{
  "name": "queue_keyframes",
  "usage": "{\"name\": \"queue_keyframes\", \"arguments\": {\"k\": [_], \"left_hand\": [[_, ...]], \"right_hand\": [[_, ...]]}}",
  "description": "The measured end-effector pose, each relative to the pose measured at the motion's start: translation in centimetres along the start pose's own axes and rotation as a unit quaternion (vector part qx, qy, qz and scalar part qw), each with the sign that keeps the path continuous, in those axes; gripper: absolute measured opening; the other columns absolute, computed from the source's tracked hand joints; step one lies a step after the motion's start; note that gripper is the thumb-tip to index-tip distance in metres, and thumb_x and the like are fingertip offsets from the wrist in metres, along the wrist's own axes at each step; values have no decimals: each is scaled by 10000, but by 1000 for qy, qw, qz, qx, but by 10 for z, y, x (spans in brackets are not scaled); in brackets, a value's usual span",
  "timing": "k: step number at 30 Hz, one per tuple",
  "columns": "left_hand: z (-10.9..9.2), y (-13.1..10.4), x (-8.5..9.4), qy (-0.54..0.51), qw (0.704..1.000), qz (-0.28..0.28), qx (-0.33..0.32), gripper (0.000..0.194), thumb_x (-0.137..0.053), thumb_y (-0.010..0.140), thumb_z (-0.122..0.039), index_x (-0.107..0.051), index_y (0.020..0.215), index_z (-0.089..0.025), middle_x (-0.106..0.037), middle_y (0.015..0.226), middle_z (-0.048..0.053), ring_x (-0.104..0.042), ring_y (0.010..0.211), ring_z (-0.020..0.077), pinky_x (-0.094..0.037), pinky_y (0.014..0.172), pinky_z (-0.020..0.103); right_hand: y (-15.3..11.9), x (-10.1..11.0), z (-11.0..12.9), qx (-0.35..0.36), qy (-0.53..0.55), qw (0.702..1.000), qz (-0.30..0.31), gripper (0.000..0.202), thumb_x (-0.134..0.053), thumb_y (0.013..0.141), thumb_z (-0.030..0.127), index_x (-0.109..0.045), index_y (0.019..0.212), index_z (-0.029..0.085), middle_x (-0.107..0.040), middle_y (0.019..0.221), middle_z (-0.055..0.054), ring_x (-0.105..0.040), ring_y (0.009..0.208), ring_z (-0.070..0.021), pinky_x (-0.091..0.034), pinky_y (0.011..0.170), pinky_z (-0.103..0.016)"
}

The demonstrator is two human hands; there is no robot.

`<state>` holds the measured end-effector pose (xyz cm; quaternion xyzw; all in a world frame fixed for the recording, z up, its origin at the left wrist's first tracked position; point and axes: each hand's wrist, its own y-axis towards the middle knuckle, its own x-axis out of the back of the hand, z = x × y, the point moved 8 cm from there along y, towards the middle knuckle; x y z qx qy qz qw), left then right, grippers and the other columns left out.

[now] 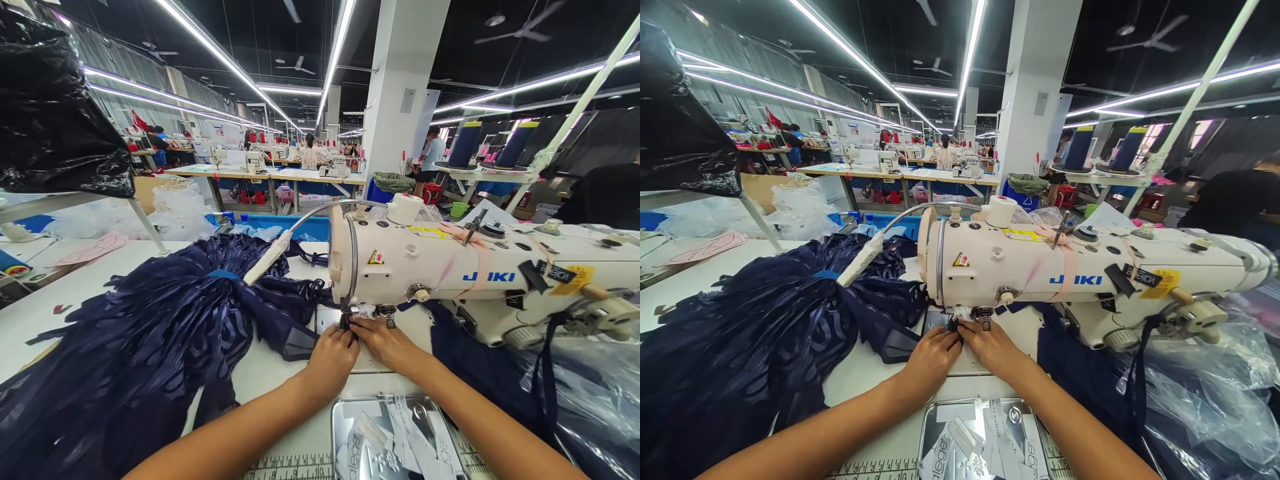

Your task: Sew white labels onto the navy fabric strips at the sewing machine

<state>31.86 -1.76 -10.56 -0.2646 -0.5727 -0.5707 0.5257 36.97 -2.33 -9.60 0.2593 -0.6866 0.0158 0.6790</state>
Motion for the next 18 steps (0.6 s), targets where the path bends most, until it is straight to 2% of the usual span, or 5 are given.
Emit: {"name": "queue_keyframes", "arguments": {"k": [8,18], "left_hand": [[2,4,3,19,999,-28,5,83,-537,717,-49,-595,753,-96,-650,745,77,-609,681,181,-454,728,317],[3,7,4,36,998,-43,-1,117,-475,781,-42,-578,753,-90,-647,710,82,-608,667,180,-423,760,362]], "right_hand": [[2,-1,-3,-15,0,1000,-7,373,-383,789,-1,-574,1095,92,-601,1113,-130,-582,954,-200,-489,805,-328],[6,-7,-9,-50,11,998,28,358,-391,800,26,-573,1102,90,-617,1081,-118,-592,917,-220,-467,805,-348]]}}
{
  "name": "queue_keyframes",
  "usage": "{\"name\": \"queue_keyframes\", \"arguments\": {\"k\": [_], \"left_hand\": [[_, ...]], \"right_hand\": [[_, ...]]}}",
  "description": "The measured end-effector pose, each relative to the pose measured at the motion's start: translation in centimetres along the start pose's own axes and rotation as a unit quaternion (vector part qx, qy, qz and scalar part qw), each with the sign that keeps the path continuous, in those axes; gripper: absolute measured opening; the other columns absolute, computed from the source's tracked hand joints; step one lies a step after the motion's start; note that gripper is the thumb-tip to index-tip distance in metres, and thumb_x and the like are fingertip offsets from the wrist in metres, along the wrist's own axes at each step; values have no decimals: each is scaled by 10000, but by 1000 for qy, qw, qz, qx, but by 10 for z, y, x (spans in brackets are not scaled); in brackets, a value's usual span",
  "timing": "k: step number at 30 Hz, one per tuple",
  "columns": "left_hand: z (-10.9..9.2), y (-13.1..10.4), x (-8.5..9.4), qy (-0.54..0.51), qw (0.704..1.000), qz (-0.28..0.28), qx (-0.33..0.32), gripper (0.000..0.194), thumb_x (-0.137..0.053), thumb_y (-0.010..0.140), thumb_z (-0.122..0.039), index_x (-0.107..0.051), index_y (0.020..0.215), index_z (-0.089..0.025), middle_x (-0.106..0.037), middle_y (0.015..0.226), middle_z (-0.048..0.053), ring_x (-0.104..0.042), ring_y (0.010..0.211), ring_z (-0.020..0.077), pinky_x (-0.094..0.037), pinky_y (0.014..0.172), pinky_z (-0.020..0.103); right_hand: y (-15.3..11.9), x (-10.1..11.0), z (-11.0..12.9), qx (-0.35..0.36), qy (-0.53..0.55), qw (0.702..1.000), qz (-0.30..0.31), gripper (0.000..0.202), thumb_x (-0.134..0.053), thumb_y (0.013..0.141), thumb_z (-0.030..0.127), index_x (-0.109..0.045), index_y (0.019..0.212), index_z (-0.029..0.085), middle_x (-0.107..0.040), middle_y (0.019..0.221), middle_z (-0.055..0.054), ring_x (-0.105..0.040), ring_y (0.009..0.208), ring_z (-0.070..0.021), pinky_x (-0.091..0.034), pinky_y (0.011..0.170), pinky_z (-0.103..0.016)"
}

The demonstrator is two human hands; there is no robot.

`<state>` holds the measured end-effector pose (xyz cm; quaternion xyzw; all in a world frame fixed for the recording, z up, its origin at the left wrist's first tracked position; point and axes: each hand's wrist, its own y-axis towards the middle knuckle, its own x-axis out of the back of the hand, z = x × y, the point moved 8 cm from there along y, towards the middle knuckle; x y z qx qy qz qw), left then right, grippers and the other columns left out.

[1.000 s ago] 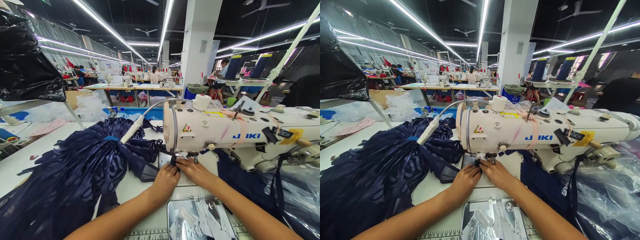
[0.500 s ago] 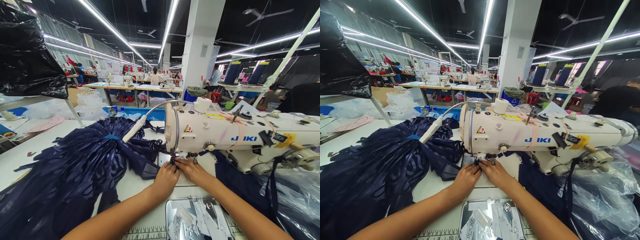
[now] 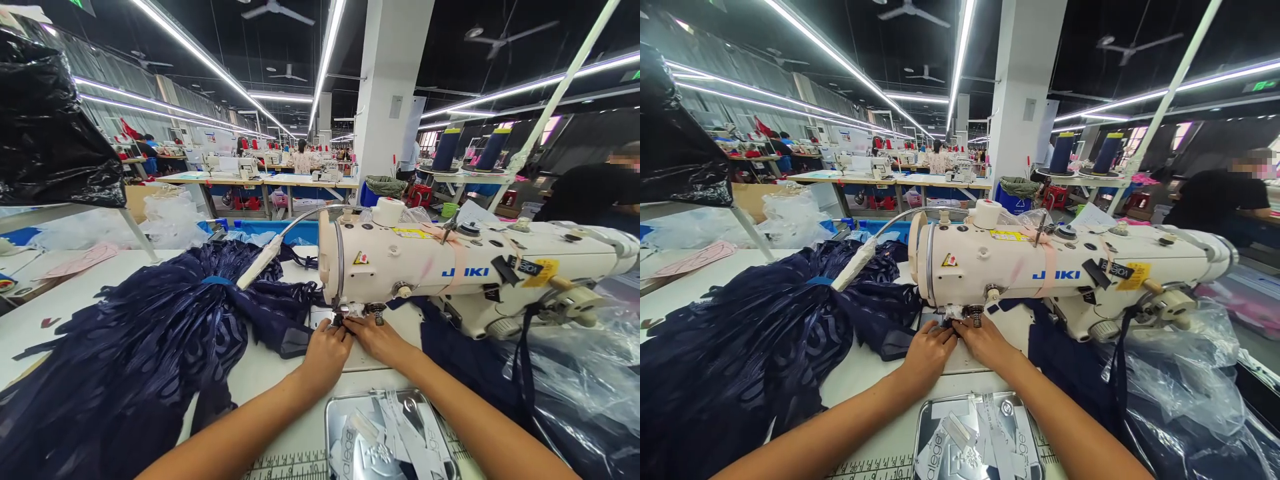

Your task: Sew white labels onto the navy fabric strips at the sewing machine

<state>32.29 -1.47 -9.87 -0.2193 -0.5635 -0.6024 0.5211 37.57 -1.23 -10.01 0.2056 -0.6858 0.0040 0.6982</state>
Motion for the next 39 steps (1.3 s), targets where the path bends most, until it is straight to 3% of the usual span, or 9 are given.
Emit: {"name": "queue_keyframes", "arguments": {"k": [4,8,13,18,23,39], "left_hand": [[1,-1,2,1,1000,-2,-7,86,-497,768,-54,-571,749,-94,-648,713,69,-607,665,176,-424,777,363],[8,-6,11,-25,999,1,-29,106,-473,793,-65,-564,779,-117,-665,788,52,-614,747,164,-366,912,393],[30,-15,17,-94,994,34,-51,169,-447,794,-42,-566,827,-157,-666,949,45,-597,902,149,-262,1010,430],[44,-23,14,-131,989,55,-31,273,-462,762,-35,-581,959,-182,-649,1044,38,-550,1033,161,-246,1026,433],[43,-29,11,-133,988,72,-11,371,-467,767,-55,-548,1098,-203,-602,1144,57,-505,1103,196,-227,1021,494],[44,-28,0,-119,983,136,-28,346,-483,799,-147,-533,1138,-191,-538,1223,80,-451,1164,267,-217,994,599]], "right_hand": [[0,3,-4,-11,30,999,-35,377,-425,772,44,-582,1104,128,-628,1057,-109,-584,922,-220,-455,813,-363],[-4,11,-11,-20,68,994,-78,303,-465,771,113,-640,1011,170,-668,919,-80,-588,876,-218,-433,827,-391],[-11,16,-3,4,128,991,-45,232,-521,774,191,-648,968,193,-625,979,-51,-570,856,-178,-451,785,-316],[-14,15,12,7,81,997,-10,272,-462,832,223,-587,1069,173,-563,1063,-88,-541,897,-204,-454,783,-361],[-14,17,17,11,57,998,-36,280,-471,825,198,-582,1076,141,-549,1100,-128,-520,971,-233,-449,815,-382],[-16,15,20,16,20,998,-61,273,-465,833,212,-579,1068,132,-571,1085,-115,-525,955,-251,-471,798,-402]]}}
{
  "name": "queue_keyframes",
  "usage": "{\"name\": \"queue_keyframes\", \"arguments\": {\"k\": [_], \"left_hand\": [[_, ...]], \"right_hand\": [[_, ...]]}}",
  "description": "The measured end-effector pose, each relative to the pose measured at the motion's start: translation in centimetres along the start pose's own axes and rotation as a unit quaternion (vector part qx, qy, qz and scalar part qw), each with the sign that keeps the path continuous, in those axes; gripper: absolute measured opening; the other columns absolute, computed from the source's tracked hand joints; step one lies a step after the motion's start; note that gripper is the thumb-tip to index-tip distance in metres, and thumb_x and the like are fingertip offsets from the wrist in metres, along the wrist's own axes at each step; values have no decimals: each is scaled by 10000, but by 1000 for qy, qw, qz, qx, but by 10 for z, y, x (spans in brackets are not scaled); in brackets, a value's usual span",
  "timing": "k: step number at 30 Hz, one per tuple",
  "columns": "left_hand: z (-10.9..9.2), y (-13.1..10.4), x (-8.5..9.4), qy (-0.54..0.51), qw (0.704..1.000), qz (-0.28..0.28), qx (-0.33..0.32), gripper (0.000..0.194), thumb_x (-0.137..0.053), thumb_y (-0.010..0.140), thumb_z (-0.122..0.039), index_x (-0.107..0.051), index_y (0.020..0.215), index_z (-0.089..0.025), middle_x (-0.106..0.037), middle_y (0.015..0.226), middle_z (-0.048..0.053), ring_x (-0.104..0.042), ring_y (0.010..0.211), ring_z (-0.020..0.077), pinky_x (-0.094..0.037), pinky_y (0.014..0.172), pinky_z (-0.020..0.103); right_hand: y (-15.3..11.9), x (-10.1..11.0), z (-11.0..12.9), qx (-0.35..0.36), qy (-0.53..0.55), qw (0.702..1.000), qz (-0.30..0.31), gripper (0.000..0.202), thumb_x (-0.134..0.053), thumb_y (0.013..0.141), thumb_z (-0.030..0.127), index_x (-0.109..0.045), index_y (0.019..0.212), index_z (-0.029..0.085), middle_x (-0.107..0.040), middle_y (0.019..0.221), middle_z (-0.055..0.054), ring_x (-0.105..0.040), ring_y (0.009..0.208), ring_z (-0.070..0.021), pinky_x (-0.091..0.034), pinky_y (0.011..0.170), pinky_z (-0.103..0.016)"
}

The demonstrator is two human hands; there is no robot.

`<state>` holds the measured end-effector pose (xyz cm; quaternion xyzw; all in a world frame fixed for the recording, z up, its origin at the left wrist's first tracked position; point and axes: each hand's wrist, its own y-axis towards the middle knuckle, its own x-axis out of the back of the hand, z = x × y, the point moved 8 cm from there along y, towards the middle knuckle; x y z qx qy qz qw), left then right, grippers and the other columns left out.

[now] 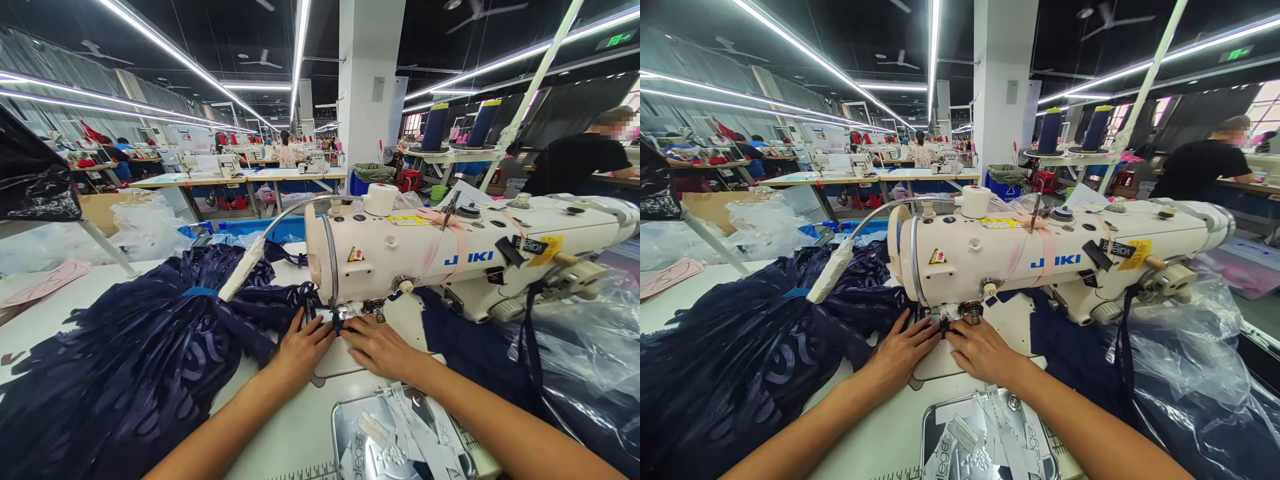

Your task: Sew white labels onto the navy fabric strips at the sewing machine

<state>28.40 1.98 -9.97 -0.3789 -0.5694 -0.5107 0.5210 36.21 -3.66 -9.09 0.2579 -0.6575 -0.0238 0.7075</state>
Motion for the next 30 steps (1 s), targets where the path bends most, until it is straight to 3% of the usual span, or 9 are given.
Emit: {"name": "queue_keyframes", "arguments": {"k": [5,15,20,25,27,30], "left_hand": [[2,3,-2,11,999,41,9,360,-469,820,-207,-509,1177,-180,-507,1252,95,-425,1184,283,-222,992,602],[19,10,-8,29,999,2,37,391,-475,797,-121,-523,1166,-244,-538,1229,36,-440,1171,257,-207,1017,547],[14,15,4,54,997,-21,44,374,-493,761,-75,-564,1106,-200,-593,1146,62,-458,1132,250,-251,999,491],[3,15,15,133,984,-22,115,164,-487,794,-127,-637,850,-90,-616,840,125,-540,847,251,-404,750,402],[1,14,13,157,977,-3,142,187,-465,800,-106,-635,869,-71,-609,778,129,-536,783,247,-394,700,390],[6,15,13,171,970,3,175,261,-482,785,-102,-602,1014,-71,-620,838,148,-531,843,266,-363,771,424]], "right_hand": [[2,-1,1,11,-32,999,-17,274,-502,823,250,-588,1049,120,-582,1076,-120,-540,927,-254,-484,781,-406],[5,-4,-11,-21,-11,1000,21,387,-516,818,364,-567,1111,116,-564,1151,-137,-547,988,-261,-460,837,-399],[6,-13,-25,-73,2,996,48,408,-492,831,363,-534,1169,138,-571,1158,-108,-535,1016,-250,-438,868,-366],[9,-19,-34,-141,-51,986,70,364,-416,871,329,-559,1120,107,-629,987,-145,-569,915,-263,-451,783,-374],[12,-16,-30,-129,-60,987,70,371,-424,866,344,-568,1099,95,-623,987,-163,-553,950,-282,-429,806,-396],[12,-6,-20,-105,-76,988,80,364,-488,827,358,-593,1033,76,-614,990,-180,-536,982,-291,-398,847,-406]]}}
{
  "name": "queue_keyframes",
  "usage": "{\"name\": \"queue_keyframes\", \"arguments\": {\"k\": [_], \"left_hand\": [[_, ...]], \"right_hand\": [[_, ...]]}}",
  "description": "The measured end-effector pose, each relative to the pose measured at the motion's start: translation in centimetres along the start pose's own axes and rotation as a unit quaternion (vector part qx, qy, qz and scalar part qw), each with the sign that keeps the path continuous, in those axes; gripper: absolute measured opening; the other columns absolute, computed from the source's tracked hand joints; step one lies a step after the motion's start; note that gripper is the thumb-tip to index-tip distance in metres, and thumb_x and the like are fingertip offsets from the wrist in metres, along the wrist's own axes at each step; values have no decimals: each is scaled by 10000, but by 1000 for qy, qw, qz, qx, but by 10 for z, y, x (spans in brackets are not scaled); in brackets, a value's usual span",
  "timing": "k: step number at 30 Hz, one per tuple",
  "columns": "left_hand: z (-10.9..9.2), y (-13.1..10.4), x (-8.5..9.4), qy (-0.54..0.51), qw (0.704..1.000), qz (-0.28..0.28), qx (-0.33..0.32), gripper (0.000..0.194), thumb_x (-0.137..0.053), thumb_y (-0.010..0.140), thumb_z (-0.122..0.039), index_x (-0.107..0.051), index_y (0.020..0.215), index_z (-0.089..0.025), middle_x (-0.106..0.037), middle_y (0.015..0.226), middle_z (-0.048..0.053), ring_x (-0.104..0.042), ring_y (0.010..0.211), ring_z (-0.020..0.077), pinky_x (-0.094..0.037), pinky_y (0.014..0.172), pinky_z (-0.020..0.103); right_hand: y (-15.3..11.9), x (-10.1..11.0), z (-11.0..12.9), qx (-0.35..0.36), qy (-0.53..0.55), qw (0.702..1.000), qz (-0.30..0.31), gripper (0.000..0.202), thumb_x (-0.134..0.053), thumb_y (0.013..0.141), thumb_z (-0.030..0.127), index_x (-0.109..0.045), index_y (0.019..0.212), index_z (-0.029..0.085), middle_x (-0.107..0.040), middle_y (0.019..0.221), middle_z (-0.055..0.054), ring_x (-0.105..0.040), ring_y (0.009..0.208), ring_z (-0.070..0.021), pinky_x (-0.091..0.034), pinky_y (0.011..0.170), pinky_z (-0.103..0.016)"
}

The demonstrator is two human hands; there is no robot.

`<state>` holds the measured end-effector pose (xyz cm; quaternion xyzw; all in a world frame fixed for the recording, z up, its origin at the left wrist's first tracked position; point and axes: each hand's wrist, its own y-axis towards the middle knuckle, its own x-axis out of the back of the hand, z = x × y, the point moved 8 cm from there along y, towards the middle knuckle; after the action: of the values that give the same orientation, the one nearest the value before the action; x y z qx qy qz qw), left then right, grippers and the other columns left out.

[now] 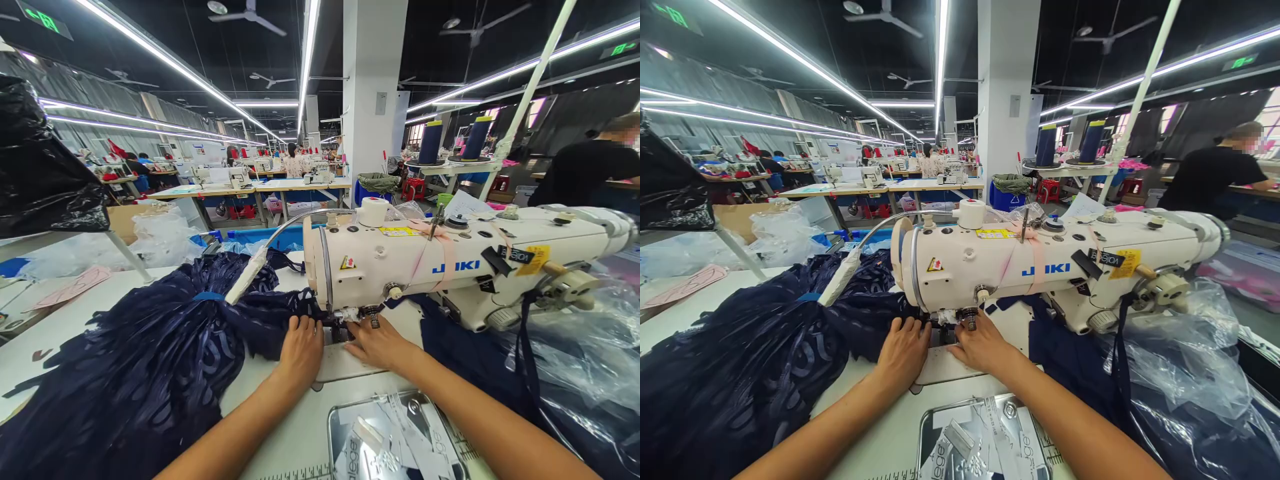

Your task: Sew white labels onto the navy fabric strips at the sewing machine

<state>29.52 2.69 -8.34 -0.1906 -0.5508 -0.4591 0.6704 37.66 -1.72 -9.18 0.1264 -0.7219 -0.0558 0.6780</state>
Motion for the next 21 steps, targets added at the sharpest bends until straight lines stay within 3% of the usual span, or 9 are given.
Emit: {"name": "queue_keyframes", "arguments": {"k": [5,9,15,21], "left_hand": [[4,13,-3,-50,998,-11,-38,246,-487,791,-178,-618,999,-191,-619,995,98,-473,1032,281,-269,935,488],[8,17,-8,-65,997,-13,-49,256,-519,760,-204,-617,997,-209,-625,947,81,-478,1029,280,-270,951,494],[9,16,-10,-71,996,-22,-47,256,-510,760,-195,-619,991,-218,-628,927,74,-486,1019,267,-276,957,489],[8,15,-6,-85,994,-32,-54,283,-517,741,-161,-614,1001,-215,-619,975,85,-478,1028,273,-280,953,502]], "right_hand": [[-15,7,10,61,20,997,39,170,-540,735,150,-620,867,80,-603,958,-149,-563,897,-238,-410,866,-364],[-22,2,8,105,12,994,-12,299,-472,681,-6,-583,946,77,-577,1006,-141,-549,907,-217,-459,799,-313],[-18,-2,12,138,-30,990,-14,212,-437,736,-37,-586,785,105,-586,838,-103,-562,781,-200,-481,657,-292],[-17,7,24,134,-36,990,6,202,-463,723,-30,-591,790,112,-586,831,-83,-553,752,-203,-467,632,-300]]}}
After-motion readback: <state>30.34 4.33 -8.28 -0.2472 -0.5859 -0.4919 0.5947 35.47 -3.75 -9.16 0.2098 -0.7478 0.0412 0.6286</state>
